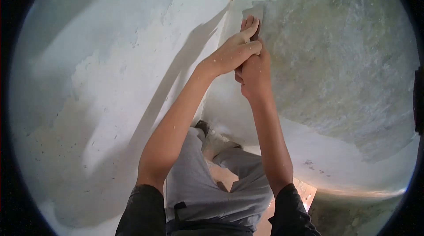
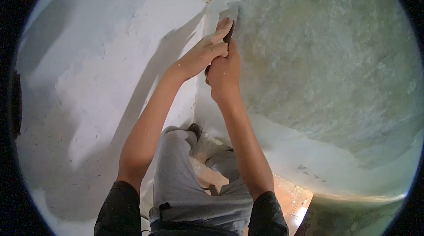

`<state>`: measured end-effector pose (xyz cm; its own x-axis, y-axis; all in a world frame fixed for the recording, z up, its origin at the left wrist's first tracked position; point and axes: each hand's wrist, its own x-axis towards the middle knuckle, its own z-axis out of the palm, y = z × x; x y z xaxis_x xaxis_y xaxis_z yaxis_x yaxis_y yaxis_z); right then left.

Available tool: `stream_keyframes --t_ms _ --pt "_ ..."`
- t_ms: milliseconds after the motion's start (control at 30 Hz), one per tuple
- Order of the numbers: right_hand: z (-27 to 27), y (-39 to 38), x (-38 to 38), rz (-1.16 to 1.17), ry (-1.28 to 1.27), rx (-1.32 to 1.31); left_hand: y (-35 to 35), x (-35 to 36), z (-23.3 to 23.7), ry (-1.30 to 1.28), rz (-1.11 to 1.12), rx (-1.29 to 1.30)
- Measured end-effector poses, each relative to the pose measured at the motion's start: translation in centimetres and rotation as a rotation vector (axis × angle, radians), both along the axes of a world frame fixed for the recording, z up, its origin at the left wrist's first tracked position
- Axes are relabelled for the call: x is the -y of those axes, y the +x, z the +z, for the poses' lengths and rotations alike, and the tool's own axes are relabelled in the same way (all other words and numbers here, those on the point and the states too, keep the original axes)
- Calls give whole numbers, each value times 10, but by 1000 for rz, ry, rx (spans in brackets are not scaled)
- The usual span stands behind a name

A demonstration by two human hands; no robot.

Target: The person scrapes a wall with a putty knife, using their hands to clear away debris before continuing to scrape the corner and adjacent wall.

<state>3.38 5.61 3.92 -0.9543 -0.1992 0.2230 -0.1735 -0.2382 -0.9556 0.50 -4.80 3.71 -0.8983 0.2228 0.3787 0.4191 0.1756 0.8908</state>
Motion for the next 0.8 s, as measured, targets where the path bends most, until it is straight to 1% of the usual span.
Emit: stream_keyframes --t_ms 67,133,200,233,300,333,400,433,467,500,533,567,633,733,767,800 --pt "6 2 -6 25 -18 -21 6 -7 0 23 5 -39" --pt "5 -17 -3 27 -22 -34 8 -11 2 55 3 -149" --pt "-7 -13 -11 13 -8 11 6 -9 0 50 -3 -92" --pt "-3 -8 -16 23 8 10 3 -9 3 34 -6 -69" --pt "8 -14 -15 35 11 -27 5 -13 5 10 2 -139" --pt "7 -19 -11 37 -9 -2 9 -14 2 2 19 -182" --pt "-2 -9 -14 25 -30 62 7 -13 0 14 12 -112" --pt "4 -2 -16 38 -15 39 4 -11 7 16 12 -76" --pt "13 -2 -15 55 -2 -2 4 -10 14 7 15 -93" --pt "19 -10 -9 66 -5 -21 6 -7 19 12 -31 -86" --pt "18 -16 -4 46 -29 0 11 -7 16 24 -84 -56" --pt "11 -15 -4 18 -52 42 11 -8 9 28 -87 -32" --pt "7 -5 -11 3 -51 43 -1 -9 11 -29 59 -113" --pt "14 -11 -2 0 -66 6 5 -11 9 -34 18 -203" --pt "11 -10 -1 -1 -79 26 6 -8 9 -32 15 -191" --pt "7 -8 -3 -4 -75 42 10 -5 19 32 -54 45"
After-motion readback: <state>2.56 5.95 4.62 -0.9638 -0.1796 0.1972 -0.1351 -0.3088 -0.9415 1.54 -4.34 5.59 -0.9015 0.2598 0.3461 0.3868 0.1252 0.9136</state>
